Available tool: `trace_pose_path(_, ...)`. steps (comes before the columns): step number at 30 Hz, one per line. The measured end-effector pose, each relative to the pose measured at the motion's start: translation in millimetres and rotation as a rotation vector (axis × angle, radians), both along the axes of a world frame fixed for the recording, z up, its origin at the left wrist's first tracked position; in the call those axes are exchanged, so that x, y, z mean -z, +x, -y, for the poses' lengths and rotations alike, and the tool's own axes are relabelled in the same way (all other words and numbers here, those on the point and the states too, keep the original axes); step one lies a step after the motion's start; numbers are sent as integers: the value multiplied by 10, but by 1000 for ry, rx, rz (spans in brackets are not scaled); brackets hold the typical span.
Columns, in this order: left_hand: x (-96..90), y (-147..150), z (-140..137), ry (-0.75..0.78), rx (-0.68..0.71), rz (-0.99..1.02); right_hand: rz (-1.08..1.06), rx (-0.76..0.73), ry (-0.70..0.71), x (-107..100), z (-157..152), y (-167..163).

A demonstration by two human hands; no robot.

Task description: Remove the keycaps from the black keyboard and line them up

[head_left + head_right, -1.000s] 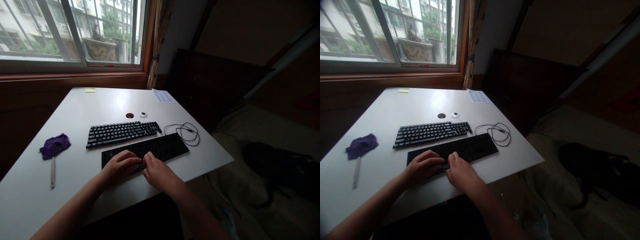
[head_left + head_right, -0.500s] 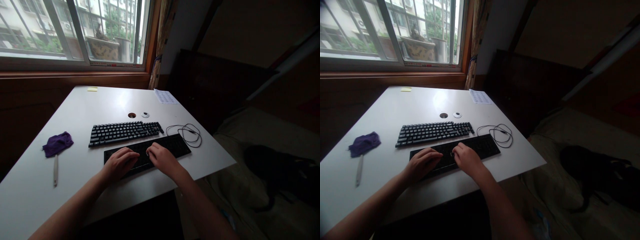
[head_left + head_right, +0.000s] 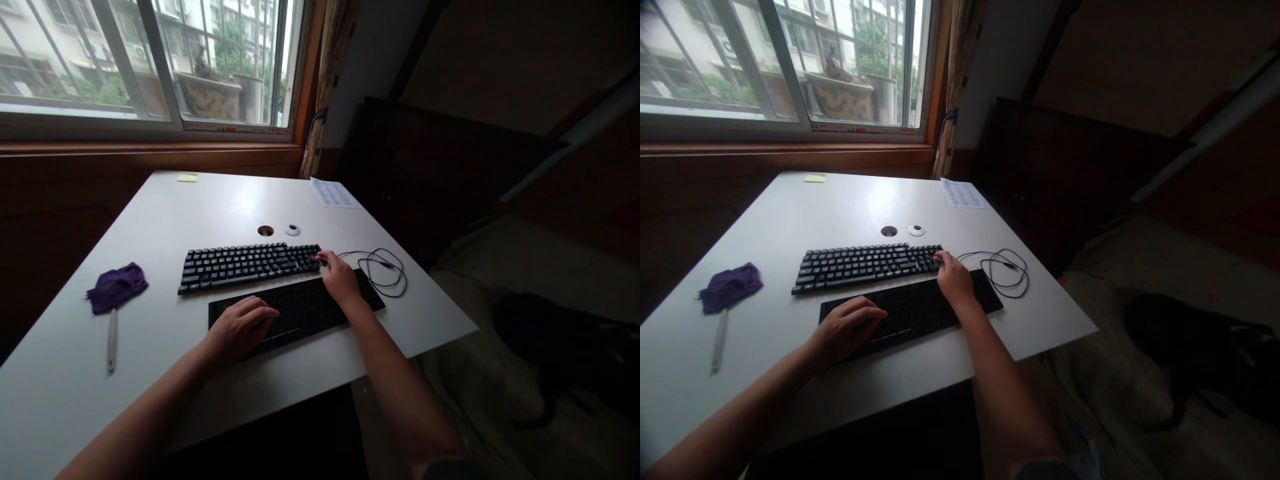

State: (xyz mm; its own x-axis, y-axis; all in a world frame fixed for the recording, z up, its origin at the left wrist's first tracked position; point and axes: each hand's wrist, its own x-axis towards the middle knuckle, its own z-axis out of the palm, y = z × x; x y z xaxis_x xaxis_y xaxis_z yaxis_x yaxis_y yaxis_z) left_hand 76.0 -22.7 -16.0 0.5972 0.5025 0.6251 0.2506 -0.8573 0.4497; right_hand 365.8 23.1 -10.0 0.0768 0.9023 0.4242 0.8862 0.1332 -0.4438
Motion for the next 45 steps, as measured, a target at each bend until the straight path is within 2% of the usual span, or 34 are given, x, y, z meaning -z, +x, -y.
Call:
trace_pose_path(10,1,9,-12,0,19,-20,149,30,-77,128,18,-223)
trace_pose_path(15,8,13,-9,-11,30,-54,212,-37,-123,129,39,-251)
trace_pose_path(23,-4,12,-5,-5,39,-58,273,-42,-185,124,28,-264)
trace_pose_path(45,45,10,-21,6,43,-128,329,-81,-212,124,26,-272)
